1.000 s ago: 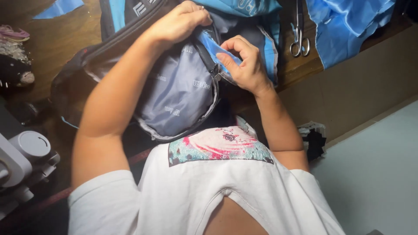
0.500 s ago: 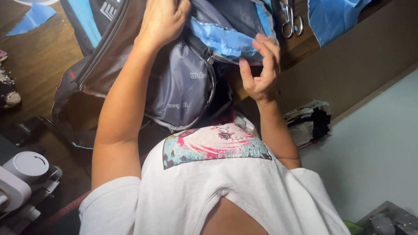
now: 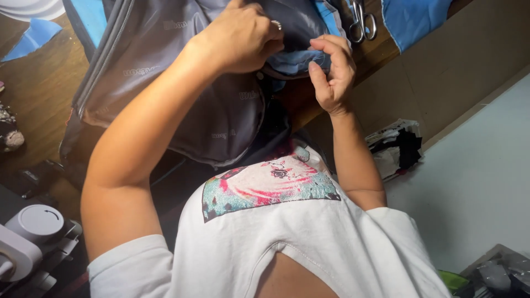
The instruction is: The person sews the inner lining of a backpack by hand, pulling a blue thread through the fabric with a needle while holding the material steady.
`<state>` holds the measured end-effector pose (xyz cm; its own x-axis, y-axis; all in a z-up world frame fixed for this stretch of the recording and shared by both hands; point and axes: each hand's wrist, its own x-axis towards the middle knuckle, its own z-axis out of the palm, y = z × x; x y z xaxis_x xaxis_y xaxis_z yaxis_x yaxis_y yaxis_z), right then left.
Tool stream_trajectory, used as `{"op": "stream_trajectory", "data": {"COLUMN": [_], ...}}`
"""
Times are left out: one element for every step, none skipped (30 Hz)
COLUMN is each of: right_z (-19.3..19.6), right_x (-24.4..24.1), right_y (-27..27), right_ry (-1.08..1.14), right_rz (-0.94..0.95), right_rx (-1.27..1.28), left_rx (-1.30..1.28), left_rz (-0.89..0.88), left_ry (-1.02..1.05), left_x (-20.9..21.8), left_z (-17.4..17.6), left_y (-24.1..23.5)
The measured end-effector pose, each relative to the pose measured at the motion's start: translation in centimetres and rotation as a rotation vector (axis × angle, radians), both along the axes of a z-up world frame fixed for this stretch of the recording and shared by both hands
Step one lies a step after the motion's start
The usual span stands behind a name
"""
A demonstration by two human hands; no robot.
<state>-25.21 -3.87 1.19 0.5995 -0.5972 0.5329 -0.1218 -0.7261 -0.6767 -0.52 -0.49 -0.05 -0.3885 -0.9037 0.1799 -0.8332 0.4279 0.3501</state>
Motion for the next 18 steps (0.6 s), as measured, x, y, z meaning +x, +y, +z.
{"op": "stream_trajectory", "data": {"right_z": [-0.3, -0.6, -1.0, -1.1, -1.3, -1.5, -1.0, -0.4, 0.2, 0.9, 1.5, 2.1, 2.3, 2.6, 2.9, 2.5, 2.3, 2.0], "right_x": [0.2, 0.4, 0.6, 0.9, 1.1, 1.2, 1.4, 1.5, 1.8, -0.1, -1.9, -3.8, -8.4, -13.2, -18.0, -22.3, -26.7, -30.8], "right_y": [-0.1, -0.3, -0.4, -0.5, -0.6, -0.6, -0.5, -0.6, -0.6, -0.9, -1.2, -1.3, -1.6, -1.8, -2.0, -1.5, -0.9, -0.6], "right_ry": [0.002, -0.003, -0.007, -0.007, -0.020, -0.034, -0.034, -0.190, -0.346, -0.346, -0.547, -0.744, -0.743, -0.807, -0.874, -0.870, -0.958, -1.047], "right_rz": [0.003, 0.016, 0.030, 0.025, 0.032, 0.035, 0.026, 0.013, -0.001, -0.002, -0.108, -0.217, -0.218, -0.211, -0.199, -0.207, -0.095, 0.029], "right_rx": [-0.003, -0.012, -0.021, -0.019, 0.000, 0.021, 0.026, 0.127, 0.230, 0.228, 0.258, 0.293, 0.293, 0.360, 0.430, 0.426, 0.527, 0.625], "left_rx": [-0.003, 0.247, 0.498, 0.501, 0.597, 0.696, 0.703, 0.671, 0.638, 0.637, 0.576, 0.515, 0.516, 0.488, 0.459, 0.462, 0.438, 0.409], "left_rz": [0.003, -0.022, -0.049, -0.054, -0.032, -0.012, -0.019, -0.049, -0.079, -0.081, -0.113, -0.144, -0.145, -0.157, -0.169, -0.177, -0.177, -0.172], "left_ry": [0.002, 0.101, 0.201, 0.201, 0.303, 0.404, 0.401, 0.494, 0.586, 0.586, 0.630, 0.675, 0.676, 0.629, 0.582, 0.586, 0.616, 0.642], "left_x": [0.1, 0.3, 0.4, 1.0, 1.6, 2.0, 2.2, 2.5, 2.8, 2.6, 2.5, 2.4, 2.4, 2.3, 2.1, 2.1, 2.0, 2.2], "left_z": [0.1, 0.2, 0.4, 0.6, 0.8, 1.0, 1.0, 0.9, 0.9, 0.9, 0.8, 0.6, 0.8, 0.9, 1.1, 0.5, 0.0, -0.3], "left_y": [-0.4, -0.9, -1.4, -1.2, -1.0, -0.8, -0.8, -0.7, -0.6, -0.6, -0.5, -0.3, -0.2, -0.2, -0.2, -0.2, -0.2, -0.3]}}
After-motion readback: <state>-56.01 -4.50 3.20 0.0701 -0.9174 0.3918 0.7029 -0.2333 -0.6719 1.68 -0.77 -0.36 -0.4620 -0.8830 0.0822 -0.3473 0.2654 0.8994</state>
